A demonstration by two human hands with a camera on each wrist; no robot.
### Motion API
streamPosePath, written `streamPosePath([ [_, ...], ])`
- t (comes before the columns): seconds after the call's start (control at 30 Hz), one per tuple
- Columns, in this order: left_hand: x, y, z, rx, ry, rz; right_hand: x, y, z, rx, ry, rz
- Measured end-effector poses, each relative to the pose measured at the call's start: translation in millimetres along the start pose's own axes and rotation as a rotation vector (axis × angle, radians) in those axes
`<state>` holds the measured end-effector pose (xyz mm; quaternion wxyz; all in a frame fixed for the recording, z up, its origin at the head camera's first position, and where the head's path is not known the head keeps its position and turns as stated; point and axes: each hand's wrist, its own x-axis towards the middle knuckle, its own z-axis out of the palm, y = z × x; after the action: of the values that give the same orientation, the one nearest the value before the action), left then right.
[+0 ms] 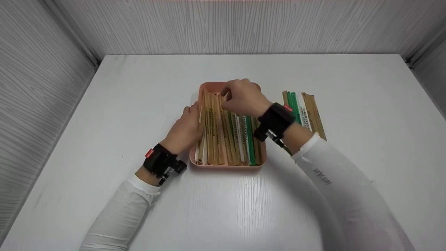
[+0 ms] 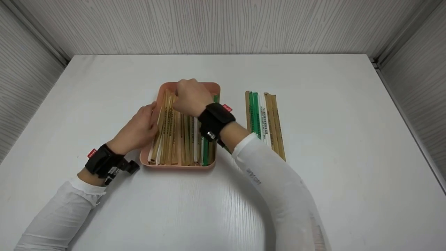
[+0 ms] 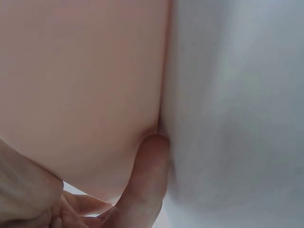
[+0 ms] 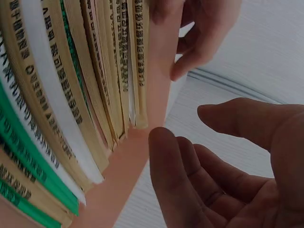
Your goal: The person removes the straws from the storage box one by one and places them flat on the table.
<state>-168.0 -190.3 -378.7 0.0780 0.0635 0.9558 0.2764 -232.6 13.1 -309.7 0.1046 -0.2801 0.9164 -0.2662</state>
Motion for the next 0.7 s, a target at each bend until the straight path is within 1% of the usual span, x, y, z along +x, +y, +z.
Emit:
streamPosePath([
  [0.1, -0.6, 0.1, 0.0, 0.023, 0.008, 0.018, 10.7, -5.6, 15.4, -0.071, -0.041, -0.004],
  [0.23, 0.6, 1.2, -0.4, 0.026, 0.01, 0.009, 17.2, -7.2, 31.7, -0.143, -0.083, -0.004],
  [0.33, 2.6, 1.6, -0.1, 0.028, 0.012, 0.004, 18.6, -6.5, 39.1, -0.189, -0.086, 0.006],
  [0.47, 4.2, 2.0, 0.4, 0.035, 0.013, 0.002, 18.5, -5.6, 45.3, -0.225, -0.068, 0.005],
  [0.7, 4.2, 1.3, 1.0, 0.027, 0.016, 0.007, 22.4, -7.3, 52.7, -0.249, -0.052, -0.017],
])
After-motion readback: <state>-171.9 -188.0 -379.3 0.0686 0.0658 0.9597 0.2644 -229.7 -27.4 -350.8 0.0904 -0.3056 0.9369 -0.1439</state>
